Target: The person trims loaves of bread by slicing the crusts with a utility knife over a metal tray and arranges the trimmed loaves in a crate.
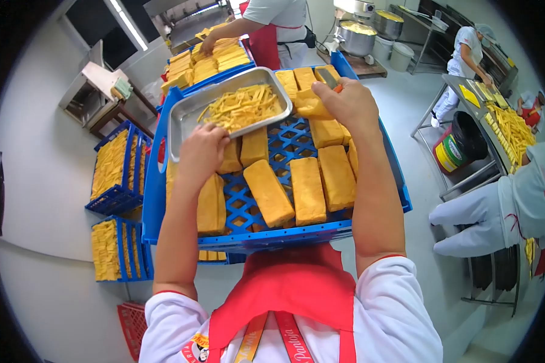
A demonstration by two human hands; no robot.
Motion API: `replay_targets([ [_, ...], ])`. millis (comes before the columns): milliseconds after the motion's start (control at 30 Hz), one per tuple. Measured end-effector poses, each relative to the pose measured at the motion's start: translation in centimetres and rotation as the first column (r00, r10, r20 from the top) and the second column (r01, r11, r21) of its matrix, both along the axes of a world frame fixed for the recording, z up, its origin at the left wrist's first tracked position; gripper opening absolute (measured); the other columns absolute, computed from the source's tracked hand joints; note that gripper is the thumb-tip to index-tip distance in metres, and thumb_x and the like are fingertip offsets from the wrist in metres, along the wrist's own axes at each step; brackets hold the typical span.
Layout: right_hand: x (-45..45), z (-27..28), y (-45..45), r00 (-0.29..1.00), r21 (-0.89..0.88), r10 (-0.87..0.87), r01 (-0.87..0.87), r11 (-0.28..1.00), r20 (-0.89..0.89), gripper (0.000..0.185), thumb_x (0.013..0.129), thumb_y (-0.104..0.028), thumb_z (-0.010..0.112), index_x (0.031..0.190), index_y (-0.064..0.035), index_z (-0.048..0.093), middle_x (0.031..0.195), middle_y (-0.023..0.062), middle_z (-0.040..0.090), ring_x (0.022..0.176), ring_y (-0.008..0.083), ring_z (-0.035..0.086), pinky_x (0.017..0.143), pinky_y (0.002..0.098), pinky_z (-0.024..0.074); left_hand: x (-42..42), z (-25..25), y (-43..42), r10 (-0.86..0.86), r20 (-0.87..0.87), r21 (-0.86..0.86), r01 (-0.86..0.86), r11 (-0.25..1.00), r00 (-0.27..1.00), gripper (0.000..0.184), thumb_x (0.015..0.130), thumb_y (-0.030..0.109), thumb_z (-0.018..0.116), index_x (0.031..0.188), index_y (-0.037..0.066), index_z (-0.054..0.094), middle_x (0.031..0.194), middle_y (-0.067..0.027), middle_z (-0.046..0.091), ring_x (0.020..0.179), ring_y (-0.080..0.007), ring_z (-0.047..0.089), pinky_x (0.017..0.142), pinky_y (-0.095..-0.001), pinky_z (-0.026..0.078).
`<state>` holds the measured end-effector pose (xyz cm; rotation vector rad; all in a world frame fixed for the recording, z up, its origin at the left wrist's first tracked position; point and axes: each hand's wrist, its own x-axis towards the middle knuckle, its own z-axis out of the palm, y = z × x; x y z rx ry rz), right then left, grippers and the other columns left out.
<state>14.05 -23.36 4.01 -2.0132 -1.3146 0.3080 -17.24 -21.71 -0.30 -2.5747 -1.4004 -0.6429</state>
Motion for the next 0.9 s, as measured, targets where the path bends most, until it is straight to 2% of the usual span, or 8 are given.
replay_targets([
  [167,-2.8,-1.7,-0.1,0.991,-0.002,0.130,-0.130,0.992,-0.020,0.064,0.079,-0.064,0.069,0.084,0.0006,0.070,0.082,0.0194,0.072,0.079,0.0327,0.070,0.072,0.0425,0.0530,-0.9,-1.2,2.9,0.067,-0.147,0.099,-0.053,0.994,0.987,0.011,0.090,0.020,0.068,0.095,0.010,0.069,0.101,-0.0085,0.067,0.100,-0.0306,0.064,0.083,-0.0455,0.050],
  [267,-4.9,-3.4,-0.2,0.890,-0.208,0.449,-0.456,0.865,-0.083,0.059,0.080,-0.057,0.073,0.089,0.0017,0.073,0.082,0.0200,0.072,0.081,0.0331,0.071,0.075,0.0426,0.0548,-1.0,-1.3,2.6,0.082,-0.199,0.113,-0.060,0.992,0.977,0.013,0.090,0.020,0.067,0.098,0.010,0.068,0.105,-0.0080,0.067,0.102,-0.0295,0.064,0.084,-0.0457,0.049],
  [300,-5.9,-3.5,-1.1,0.856,-0.212,0.514,-0.492,0.844,0.057,0.053,0.077,-0.051,0.077,0.088,0.0015,0.073,0.082,0.0190,0.072,0.081,0.0329,0.072,0.077,0.0428,0.0560,-1.2,-1.3,2.5,0.088,-0.200,0.109,-0.067,0.992,0.976,0.013,0.090,0.020,0.067,0.098,0.010,0.068,0.105,-0.0080,0.067,0.102,-0.0295,0.064,0.084,-0.0457,0.049],
  [367,-6.8,-4.1,-1.5,0.756,-0.312,0.569,-0.483,0.818,0.323,0.050,0.075,-0.047,0.082,0.094,-0.0025,0.073,0.085,0.0163,0.073,0.086,0.0360,0.071,0.076,0.0455,0.0549,-2.0,-1.2,2.0,-0.012,-0.140,0.083,0.024,0.996,0.990,0.014,0.091,0.019,0.066,0.100,0.009,0.067,0.105,-0.0086,0.066,0.105,-0.0299,0.063,0.085,-0.0458,0.048],
  [500,-6.2,-2.1,-1.0,0.809,-0.418,0.520,-0.387,0.822,0.273,0.045,0.071,-0.044,0.086,0.081,-0.0033,0.071,0.076,0.0155,0.071,0.078,0.0331,0.071,0.071,0.0432,0.0545,-3.5,0.7,-1.2,-0.019,-0.079,0.017,0.021,1.000,0.997,0.020,0.091,0.023,0.068,0.105,0.008,0.067,0.106,-0.0101,0.066,0.103,-0.0322,0.064,0.085,-0.0459,0.049],
  [600,-3.7,-2.2,-0.2,0.864,-0.288,0.499,-0.495,0.820,-0.066,0.048,0.078,-0.044,0.083,0.071,0.0001,0.066,0.060,0.0083,0.062,0.059,0.0177,0.063,0.056,0.0353,0.0499,-4.9,3.0,-5.8,0.187,0.181,-0.207,-0.149,0.967,0.965,0.038,0.086,0.037,0.075,0.107,0.006,0.068,0.111,-0.0144,0.065,0.102,-0.0366,0.065,0.086,-0.0461,0.051],
  [733,-4.5,-1.4,-1.0,0.896,-0.078,0.443,-0.444,0.893,-0.030,0.045,0.081,-0.041,0.081,0.075,0.0016,0.068,0.060,0.0089,0.061,0.058,0.0184,0.062,0.056,0.0367,0.0483,-7.4,2.3,-10.0,0.432,-0.224,-0.386,-0.487,0.783,0.873,0.051,0.081,0.046,0.078,0.116,0.010,0.067,0.117,-0.0192,0.062,0.105,-0.0373,0.065,0.092,-0.0443,0.051],
  [900,-6.4,-3.3,-0.4,0.791,0.126,0.570,-0.603,0.788,0.224,0.039,0.084,-0.029,0.077,0.107,0.0021,0.071,0.091,0.0152,0.069,0.080,0.0290,0.068,0.073,0.0390,0.0518,-10.2,0.7,-9.5,0.505,-0.122,-0.513,-0.490,0.704,0.854,0.054,0.081,0.034,0.076,0.130,0.016,0.060,0.131,-0.0231,0.052,0.111,-0.0415,0.061,0.099,-0.0432,0.050],
])
